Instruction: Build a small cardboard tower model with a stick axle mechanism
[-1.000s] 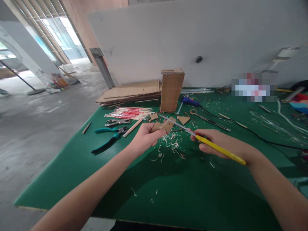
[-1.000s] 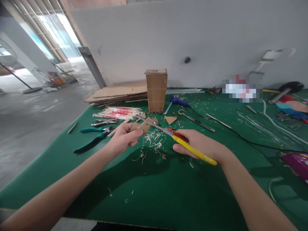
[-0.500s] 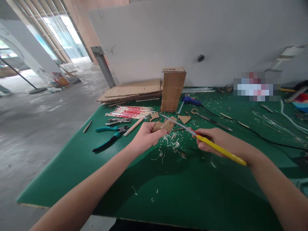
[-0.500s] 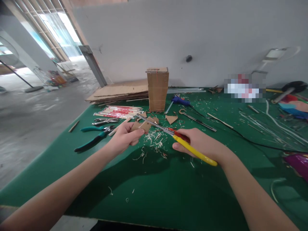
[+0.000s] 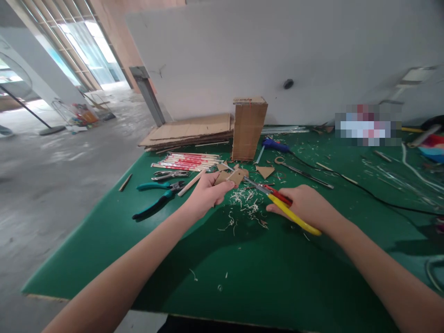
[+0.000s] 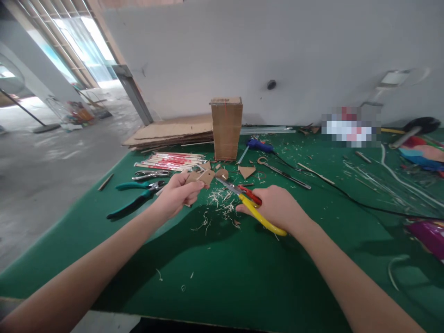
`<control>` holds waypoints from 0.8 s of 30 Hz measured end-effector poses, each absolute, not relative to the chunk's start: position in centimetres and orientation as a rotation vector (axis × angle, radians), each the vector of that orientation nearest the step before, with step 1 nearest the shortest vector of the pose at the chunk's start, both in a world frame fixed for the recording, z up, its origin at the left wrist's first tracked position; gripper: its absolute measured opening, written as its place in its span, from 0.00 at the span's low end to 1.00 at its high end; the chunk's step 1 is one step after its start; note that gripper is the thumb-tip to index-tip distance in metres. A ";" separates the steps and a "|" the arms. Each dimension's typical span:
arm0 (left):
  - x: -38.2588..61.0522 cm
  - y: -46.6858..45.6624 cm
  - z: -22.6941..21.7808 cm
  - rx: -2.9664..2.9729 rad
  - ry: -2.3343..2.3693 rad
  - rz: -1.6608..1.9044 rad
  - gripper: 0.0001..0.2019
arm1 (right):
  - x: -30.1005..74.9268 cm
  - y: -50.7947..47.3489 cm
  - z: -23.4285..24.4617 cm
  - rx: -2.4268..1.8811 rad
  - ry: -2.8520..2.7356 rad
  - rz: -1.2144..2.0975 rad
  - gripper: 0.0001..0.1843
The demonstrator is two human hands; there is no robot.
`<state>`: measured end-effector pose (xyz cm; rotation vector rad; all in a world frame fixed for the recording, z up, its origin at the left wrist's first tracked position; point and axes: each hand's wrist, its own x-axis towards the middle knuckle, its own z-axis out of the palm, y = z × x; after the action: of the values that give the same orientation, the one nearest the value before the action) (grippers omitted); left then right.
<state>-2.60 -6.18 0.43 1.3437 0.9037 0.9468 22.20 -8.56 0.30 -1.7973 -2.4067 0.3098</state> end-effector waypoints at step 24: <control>-2.7 -5.3 0.3 1.227 1.066 1.184 0.10 | 23.0 -8.5 0.3 -1.713 -2.253 0.389 0.21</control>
<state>-2.69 -5.31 0.33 1.2268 1.0661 1.1835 23.01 -8.48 0.35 -1.7134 -2.2535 0.3888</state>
